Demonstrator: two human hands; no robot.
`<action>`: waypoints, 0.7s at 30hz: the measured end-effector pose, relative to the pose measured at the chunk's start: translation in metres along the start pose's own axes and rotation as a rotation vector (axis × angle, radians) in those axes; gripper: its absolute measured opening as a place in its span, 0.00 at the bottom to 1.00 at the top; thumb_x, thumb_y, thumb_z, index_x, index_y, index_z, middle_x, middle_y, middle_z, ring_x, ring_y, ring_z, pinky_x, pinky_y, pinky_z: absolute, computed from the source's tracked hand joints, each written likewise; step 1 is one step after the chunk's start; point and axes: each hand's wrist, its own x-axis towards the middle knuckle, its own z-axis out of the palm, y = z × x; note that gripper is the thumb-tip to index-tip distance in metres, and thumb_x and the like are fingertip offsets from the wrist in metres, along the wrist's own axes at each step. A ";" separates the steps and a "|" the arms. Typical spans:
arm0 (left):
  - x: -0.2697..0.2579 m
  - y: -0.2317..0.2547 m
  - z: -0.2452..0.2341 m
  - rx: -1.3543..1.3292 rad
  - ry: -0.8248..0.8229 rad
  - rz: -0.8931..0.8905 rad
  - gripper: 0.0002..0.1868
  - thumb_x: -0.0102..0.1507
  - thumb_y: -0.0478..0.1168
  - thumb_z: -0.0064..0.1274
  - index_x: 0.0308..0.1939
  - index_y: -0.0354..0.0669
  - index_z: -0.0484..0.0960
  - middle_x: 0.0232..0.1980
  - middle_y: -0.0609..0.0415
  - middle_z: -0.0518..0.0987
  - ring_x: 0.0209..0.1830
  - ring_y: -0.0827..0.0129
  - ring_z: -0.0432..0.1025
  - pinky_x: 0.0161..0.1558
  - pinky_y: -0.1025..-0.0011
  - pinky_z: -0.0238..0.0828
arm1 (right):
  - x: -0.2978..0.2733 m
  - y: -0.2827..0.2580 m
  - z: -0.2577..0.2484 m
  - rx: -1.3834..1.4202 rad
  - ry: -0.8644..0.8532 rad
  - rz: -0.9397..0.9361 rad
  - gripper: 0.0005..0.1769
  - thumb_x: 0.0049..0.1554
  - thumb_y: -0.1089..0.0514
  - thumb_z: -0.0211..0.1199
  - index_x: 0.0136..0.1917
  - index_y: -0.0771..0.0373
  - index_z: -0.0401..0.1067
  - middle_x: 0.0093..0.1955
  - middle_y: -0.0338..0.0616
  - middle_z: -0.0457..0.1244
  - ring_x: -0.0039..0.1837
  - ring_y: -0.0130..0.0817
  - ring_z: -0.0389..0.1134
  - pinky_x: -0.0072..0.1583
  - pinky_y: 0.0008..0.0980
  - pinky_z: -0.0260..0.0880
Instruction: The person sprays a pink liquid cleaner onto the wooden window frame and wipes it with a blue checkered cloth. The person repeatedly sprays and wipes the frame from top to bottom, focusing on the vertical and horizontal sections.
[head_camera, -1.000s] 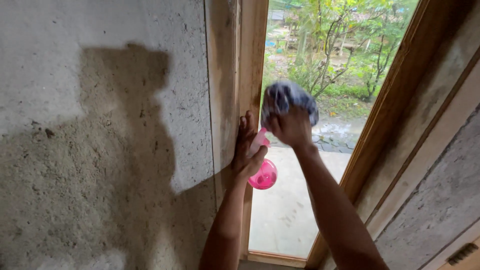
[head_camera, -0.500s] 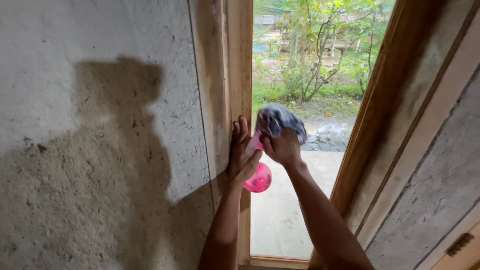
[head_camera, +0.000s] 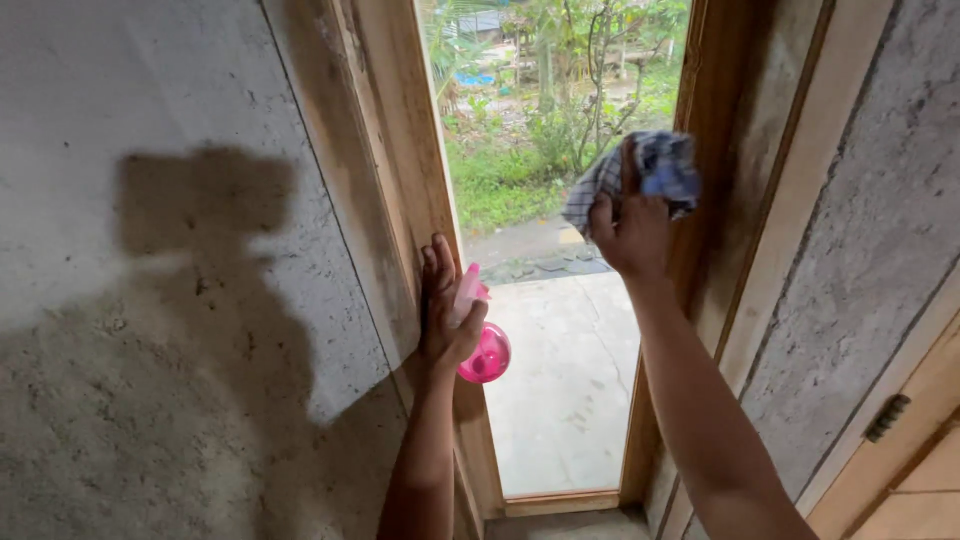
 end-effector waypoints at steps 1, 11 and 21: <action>0.000 -0.004 0.002 0.010 -0.008 -0.011 0.34 0.56 0.45 0.49 0.67 0.36 0.74 0.84 0.44 0.35 0.81 0.36 0.30 0.78 0.50 0.26 | -0.001 -0.018 -0.017 0.073 0.091 0.002 0.19 0.63 0.43 0.48 0.61 0.55 0.61 0.30 0.57 0.64 0.43 0.61 0.70 0.47 0.51 0.66; -0.003 -0.020 0.019 0.198 0.207 0.153 0.33 0.53 0.43 0.52 0.63 0.36 0.78 0.84 0.44 0.42 0.83 0.51 0.32 0.78 0.59 0.29 | 0.000 -0.134 0.099 0.172 0.121 -0.332 0.16 0.52 0.45 0.59 0.48 0.52 0.78 0.43 0.50 0.67 0.50 0.50 0.70 0.51 0.47 0.66; -0.003 -0.003 0.006 0.043 0.073 0.034 0.25 0.54 0.43 0.49 0.54 0.41 0.84 0.84 0.45 0.37 0.81 0.37 0.33 0.78 0.50 0.29 | 0.018 -0.036 -0.003 0.132 0.225 -0.292 0.34 0.57 0.51 0.51 0.75 0.65 0.60 0.73 0.63 0.58 0.67 0.63 0.63 0.63 0.52 0.62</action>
